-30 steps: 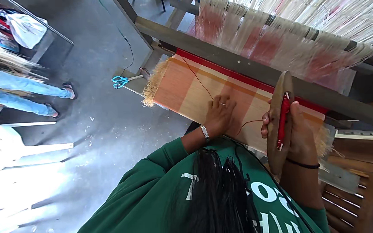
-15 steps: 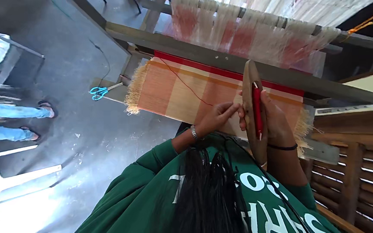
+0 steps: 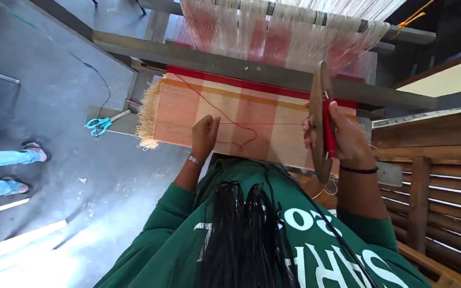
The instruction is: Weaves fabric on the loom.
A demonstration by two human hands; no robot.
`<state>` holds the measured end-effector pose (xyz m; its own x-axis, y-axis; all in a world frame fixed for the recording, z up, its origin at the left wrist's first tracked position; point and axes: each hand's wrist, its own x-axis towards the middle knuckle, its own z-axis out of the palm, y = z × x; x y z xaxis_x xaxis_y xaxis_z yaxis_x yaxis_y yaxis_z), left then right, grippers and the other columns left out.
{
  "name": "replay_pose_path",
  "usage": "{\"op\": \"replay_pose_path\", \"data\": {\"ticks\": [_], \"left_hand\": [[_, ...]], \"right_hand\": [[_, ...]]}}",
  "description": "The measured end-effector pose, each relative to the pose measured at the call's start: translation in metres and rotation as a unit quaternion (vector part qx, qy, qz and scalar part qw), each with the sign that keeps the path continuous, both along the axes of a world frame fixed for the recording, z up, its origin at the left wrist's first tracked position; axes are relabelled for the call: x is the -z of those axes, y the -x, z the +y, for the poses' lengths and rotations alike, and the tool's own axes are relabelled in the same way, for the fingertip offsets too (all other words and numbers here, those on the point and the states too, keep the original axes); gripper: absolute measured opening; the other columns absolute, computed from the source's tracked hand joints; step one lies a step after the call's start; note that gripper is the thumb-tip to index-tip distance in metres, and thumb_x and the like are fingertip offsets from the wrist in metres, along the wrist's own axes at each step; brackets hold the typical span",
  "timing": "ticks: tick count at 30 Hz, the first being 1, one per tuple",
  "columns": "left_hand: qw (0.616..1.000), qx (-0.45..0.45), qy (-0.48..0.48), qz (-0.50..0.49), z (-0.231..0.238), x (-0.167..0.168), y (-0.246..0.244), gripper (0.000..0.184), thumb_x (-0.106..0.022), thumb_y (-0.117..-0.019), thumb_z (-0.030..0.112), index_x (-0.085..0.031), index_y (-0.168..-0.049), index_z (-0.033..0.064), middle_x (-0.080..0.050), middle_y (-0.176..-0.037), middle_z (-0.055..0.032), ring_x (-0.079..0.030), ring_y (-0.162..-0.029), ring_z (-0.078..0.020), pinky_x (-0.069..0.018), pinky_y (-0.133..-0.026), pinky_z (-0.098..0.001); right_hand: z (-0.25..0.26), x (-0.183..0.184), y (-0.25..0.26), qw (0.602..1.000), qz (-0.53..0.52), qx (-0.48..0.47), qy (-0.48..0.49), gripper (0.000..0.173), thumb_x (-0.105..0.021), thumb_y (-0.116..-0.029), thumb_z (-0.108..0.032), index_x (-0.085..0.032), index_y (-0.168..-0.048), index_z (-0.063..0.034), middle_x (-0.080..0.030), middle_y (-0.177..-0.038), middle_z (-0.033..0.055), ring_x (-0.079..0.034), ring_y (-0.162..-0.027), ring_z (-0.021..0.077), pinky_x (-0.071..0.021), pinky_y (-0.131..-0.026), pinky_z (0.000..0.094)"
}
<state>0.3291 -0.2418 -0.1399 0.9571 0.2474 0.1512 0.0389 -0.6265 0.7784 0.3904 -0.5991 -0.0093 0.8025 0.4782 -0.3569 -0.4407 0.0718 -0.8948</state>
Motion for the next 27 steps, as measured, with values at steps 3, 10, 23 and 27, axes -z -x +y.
{"op": "replay_pose_path", "data": {"ticks": [3, 10, 23, 27], "left_hand": [[0.996, -0.04, -0.056, 0.055, 0.024, 0.014, 0.013, 0.047, -0.05, -0.1079, 0.035, -0.049, -0.073, 0.0036, -0.044, -0.061, -0.0079, -0.048, -0.057, -0.0246, -0.0419, -0.057, -0.0459], [0.987, -0.017, -0.091, 0.132, 0.029, 0.027, 0.021, 0.042, -0.059, -0.1028, 0.037, -0.066, -0.087, -0.0006, -0.065, -0.087, -0.0181, -0.066, -0.088, -0.0375, -0.0529, -0.078, -0.0593], [0.975, -0.214, 0.015, -0.047, 0.121, -0.013, -0.095, 0.035, -0.044, -0.1056, 0.012, -0.057, -0.131, -0.0071, -0.065, -0.124, -0.0234, -0.066, -0.111, -0.0283, -0.0533, -0.097, -0.0401], [0.969, -0.238, 0.057, -0.02, 0.141, 0.002, -0.106, 0.031, -0.044, -0.1037, 0.008, -0.063, -0.125, -0.0031, -0.069, -0.121, -0.0174, -0.066, -0.111, -0.0225, -0.0525, -0.098, -0.0385]], "right_hand": [[-0.021, 0.003, -0.004, 0.997, -0.035, -0.013, 0.066, 0.055, -0.032, -0.1079, -0.054, -0.051, -0.141, -0.0153, -0.07, -0.1, 0.0073, -0.068, -0.068, 0.0174, -0.0613, -0.058, 0.0308], [-0.01, 0.027, -0.01, 0.923, -0.13, -0.212, 0.294, 0.071, -0.078, -0.0863, -0.044, -0.048, -0.145, -0.0174, -0.068, -0.116, 0.0099, -0.07, -0.085, 0.0186, -0.0613, -0.074, 0.0388], [0.083, 0.071, -0.087, 0.684, -0.509, -0.021, 0.522, 0.065, -0.05, -0.1018, -0.057, -0.053, -0.146, -0.009, -0.054, -0.14, 0.0256, -0.049, -0.131, 0.0471, -0.0339, -0.108, 0.0702], [0.063, 0.084, -0.147, 0.624, -0.492, -0.023, 0.607, 0.084, -0.029, -0.0989, -0.075, -0.058, -0.136, -0.0065, -0.065, -0.119, 0.0278, -0.062, -0.108, 0.0511, -0.0464, -0.087, 0.07]]}}
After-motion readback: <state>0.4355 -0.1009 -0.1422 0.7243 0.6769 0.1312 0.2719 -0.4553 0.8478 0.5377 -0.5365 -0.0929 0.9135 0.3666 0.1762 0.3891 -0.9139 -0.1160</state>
